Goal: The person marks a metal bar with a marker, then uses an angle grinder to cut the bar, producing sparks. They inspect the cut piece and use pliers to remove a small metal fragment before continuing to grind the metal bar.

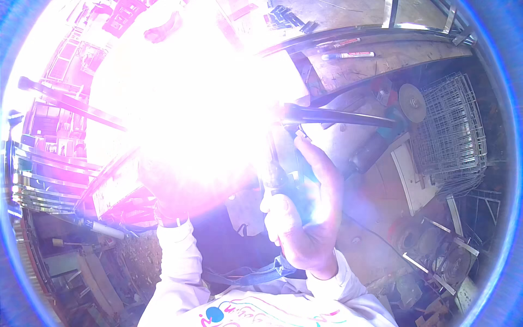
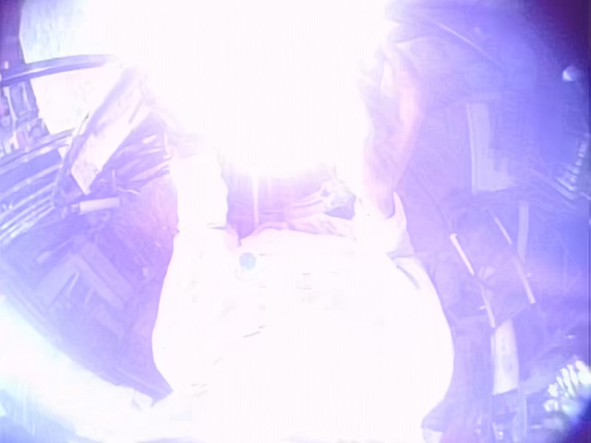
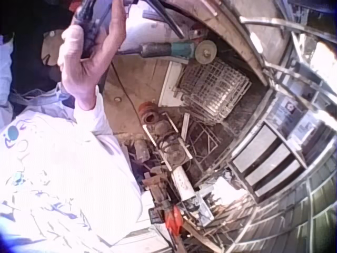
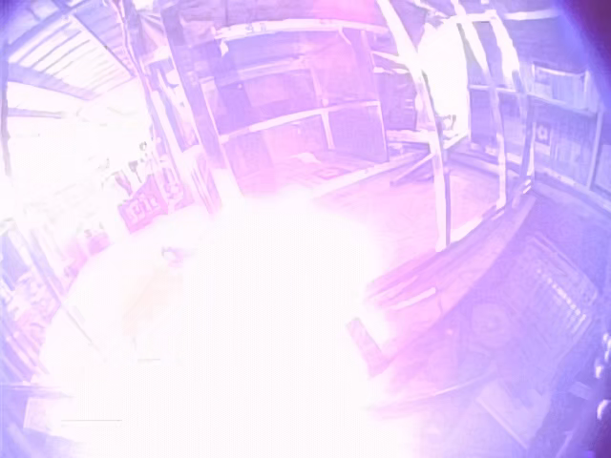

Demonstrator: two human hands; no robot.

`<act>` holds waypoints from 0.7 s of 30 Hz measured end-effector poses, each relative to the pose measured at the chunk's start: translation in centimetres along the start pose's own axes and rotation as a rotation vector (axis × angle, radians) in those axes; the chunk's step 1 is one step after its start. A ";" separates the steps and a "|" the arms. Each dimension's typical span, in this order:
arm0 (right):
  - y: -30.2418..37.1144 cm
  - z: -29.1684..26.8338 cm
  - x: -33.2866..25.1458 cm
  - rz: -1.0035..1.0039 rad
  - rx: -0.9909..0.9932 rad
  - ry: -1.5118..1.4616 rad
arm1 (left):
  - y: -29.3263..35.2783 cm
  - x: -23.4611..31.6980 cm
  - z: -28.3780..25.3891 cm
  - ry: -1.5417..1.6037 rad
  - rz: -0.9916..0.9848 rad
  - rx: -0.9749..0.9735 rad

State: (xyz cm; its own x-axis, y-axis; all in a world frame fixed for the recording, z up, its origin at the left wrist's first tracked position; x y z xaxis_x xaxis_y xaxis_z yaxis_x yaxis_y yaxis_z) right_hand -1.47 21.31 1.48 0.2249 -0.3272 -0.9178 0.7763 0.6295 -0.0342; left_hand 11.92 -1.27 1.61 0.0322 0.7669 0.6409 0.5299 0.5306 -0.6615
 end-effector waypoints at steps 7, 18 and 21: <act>-0.2 -0.6 0.0 0.020 0.069 -0.046 | -0.3 0.5 0.0 -0.042 0.038 0.005; -1.2 -1.4 1.7 0.083 0.124 -0.056 | -0.1 1.7 -0.5 0.018 -0.038 0.022; -1.4 -1.6 2.1 0.107 0.129 -0.062 | -0.1 2.3 -0.7 -0.061 -0.004 0.007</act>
State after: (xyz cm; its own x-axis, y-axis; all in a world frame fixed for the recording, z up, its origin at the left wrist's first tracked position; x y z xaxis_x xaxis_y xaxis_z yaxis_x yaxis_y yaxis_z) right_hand -3.00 20.87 -1.07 0.3432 -0.3089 -0.8870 0.8143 0.5685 0.1171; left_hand 12.55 0.20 3.42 -0.0217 0.7855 0.6184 0.5236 0.5359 -0.6623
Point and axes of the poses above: each hand's wrist, its own y-axis away from the middle knuckle, its own z-axis out of the palm, x = y × z, the point moved 5 cm from there along -y, towards the middle knuckle, and after that the axes turned 8 degrees about y, right-handed, at the moved point
